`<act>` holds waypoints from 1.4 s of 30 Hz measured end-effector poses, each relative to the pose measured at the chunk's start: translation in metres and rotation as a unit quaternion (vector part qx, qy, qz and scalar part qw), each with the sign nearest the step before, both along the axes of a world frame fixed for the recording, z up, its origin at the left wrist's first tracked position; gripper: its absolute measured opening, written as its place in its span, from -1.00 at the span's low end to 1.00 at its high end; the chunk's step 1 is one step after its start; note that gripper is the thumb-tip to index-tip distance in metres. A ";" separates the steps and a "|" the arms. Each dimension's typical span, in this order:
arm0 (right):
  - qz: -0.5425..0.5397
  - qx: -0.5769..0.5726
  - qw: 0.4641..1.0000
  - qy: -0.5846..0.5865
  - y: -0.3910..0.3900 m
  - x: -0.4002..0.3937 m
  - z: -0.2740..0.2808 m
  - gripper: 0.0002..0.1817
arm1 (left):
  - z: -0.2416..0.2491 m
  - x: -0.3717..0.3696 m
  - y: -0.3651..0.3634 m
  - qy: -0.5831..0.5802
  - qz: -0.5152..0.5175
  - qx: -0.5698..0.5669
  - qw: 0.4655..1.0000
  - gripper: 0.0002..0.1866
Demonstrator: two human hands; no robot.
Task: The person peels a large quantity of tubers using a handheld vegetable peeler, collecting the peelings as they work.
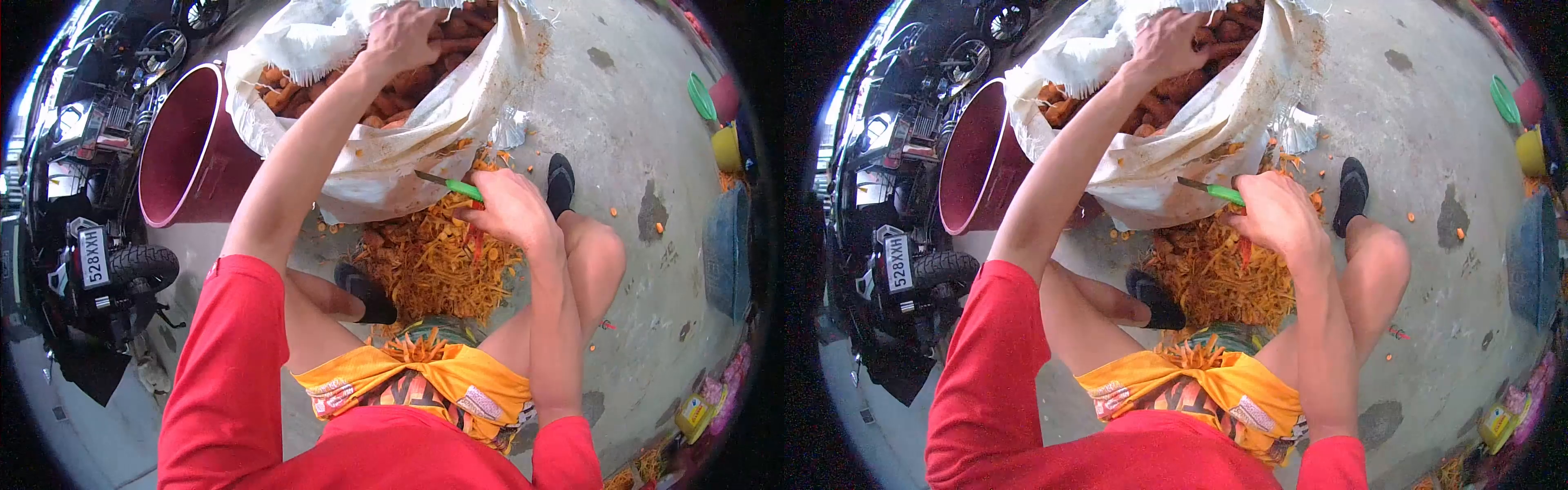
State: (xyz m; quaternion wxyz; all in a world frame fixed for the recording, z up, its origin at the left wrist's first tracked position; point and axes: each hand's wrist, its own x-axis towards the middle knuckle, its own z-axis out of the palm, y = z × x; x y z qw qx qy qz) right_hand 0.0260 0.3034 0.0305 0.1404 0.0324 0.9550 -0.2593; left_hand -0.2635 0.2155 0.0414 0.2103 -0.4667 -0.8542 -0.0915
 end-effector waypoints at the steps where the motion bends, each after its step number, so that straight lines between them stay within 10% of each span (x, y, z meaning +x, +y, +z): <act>1: -0.003 0.000 1.000 -0.003 0.000 0.000 0.002 -0.62 | 0.005 0.003 -0.007 -0.012 0.020 -0.007 1.000 -0.52; 8: -0.005 -0.004 1.000 0.030 0.002 -0.001 0.003 -0.57 | 0.030 -0.082 -0.025 -0.039 0.021 0.057 0.997 -0.50; 10: -0.004 0.010 1.000 0.007 -0.002 -0.004 0.009 -0.57 | 0.048 -0.088 -0.024 -0.218 -0.001 -0.001 0.976 -0.44; 16: 0.026 0.010 0.999 0.019 -0.008 -0.011 -0.001 -0.54 | 0.040 -0.061 -0.009 -0.072 0.039 -0.123 0.989 -0.33; 26: 0.023 0.007 1.000 0.011 0.009 -0.008 -0.011 -0.55 | 0.031 0.003 -0.069 -0.189 0.025 0.067 0.979 -0.49; 32: 0.013 -0.050 0.995 0.091 -0.004 0.000 -0.002 -0.63 | 0.062 0.147 -0.172 -0.530 -0.058 0.390 0.751 -0.46; 42: 0.032 -0.107 0.970 0.214 -0.073 0.016 -0.034 -0.76 | -0.062 0.265 -0.198 -0.631 0.024 0.411 0.657 -0.58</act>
